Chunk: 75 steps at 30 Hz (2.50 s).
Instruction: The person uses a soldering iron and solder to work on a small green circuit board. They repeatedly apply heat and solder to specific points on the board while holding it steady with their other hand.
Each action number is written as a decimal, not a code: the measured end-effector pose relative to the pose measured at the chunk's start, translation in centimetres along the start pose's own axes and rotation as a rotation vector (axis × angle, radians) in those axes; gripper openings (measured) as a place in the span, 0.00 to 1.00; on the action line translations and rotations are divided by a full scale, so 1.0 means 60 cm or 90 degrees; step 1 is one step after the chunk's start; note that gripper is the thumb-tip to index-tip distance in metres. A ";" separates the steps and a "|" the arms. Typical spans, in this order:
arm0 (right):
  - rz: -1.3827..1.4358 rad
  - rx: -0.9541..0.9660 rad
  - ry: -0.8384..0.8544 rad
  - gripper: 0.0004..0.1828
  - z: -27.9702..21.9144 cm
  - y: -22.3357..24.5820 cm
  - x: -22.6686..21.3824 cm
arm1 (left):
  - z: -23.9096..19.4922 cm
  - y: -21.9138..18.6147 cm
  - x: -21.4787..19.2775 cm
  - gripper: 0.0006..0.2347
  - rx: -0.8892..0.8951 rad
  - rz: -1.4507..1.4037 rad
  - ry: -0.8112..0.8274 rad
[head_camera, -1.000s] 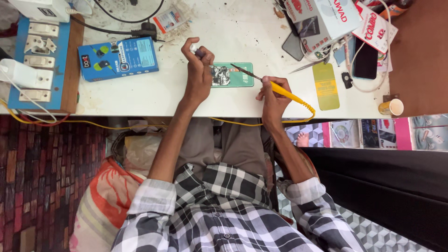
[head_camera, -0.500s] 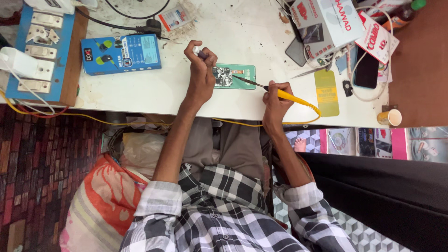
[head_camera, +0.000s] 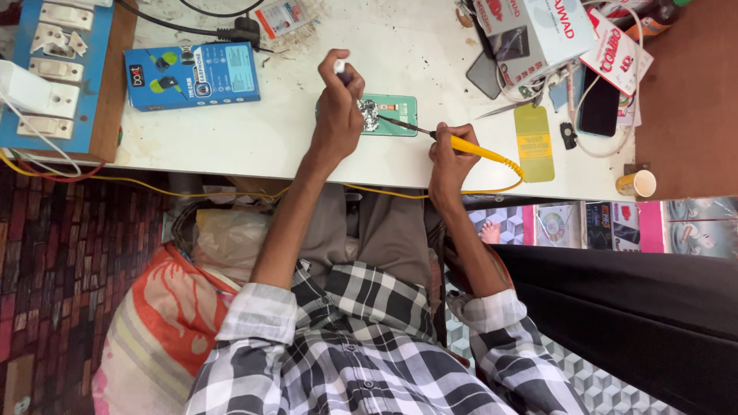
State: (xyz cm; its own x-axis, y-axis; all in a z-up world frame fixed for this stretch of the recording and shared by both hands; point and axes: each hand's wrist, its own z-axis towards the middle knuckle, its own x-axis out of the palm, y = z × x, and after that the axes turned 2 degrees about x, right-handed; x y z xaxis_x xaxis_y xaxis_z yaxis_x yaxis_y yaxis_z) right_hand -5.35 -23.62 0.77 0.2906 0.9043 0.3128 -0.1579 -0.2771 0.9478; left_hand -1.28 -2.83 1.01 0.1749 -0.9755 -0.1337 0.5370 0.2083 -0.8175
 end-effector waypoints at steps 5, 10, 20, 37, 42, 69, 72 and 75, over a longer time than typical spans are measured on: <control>-0.006 -0.004 0.002 0.14 0.003 0.002 -0.002 | 0.009 0.003 0.022 0.17 -0.033 -0.070 -0.083; -0.026 -0.020 0.022 0.13 -0.001 0.005 0.000 | 0.009 0.008 0.021 0.18 -0.035 -0.099 -0.067; -0.091 -0.024 0.014 0.12 -0.004 0.012 0.003 | 0.006 0.019 0.019 0.17 -0.057 -0.158 -0.097; 0.014 0.003 0.002 0.14 0.005 0.006 -0.011 | 0.015 0.029 0.017 0.14 -0.033 -0.121 -0.053; -0.059 -0.020 -0.015 0.13 -0.002 -0.008 -0.008 | 0.010 0.040 0.018 0.14 -0.018 -0.119 -0.062; -0.004 -0.009 -0.015 0.14 0.006 -0.010 -0.014 | 0.007 0.049 0.025 0.11 -0.019 -0.110 -0.054; 0.000 -0.007 -0.019 0.14 0.007 -0.011 -0.013 | 0.008 0.049 0.025 0.10 0.005 -0.137 -0.055; -0.001 -0.004 -0.028 0.14 0.007 -0.010 -0.013 | 0.007 0.049 0.025 0.10 -0.005 -0.129 -0.049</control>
State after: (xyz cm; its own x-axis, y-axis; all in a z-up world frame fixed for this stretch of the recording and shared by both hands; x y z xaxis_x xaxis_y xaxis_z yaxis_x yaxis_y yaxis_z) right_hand -5.09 -24.30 -0.03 0.3316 0.8897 0.3137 -0.1625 -0.2736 0.9480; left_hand 0.90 -3.62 -1.37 0.1272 -0.9889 0.0774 0.5607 0.0073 -0.8280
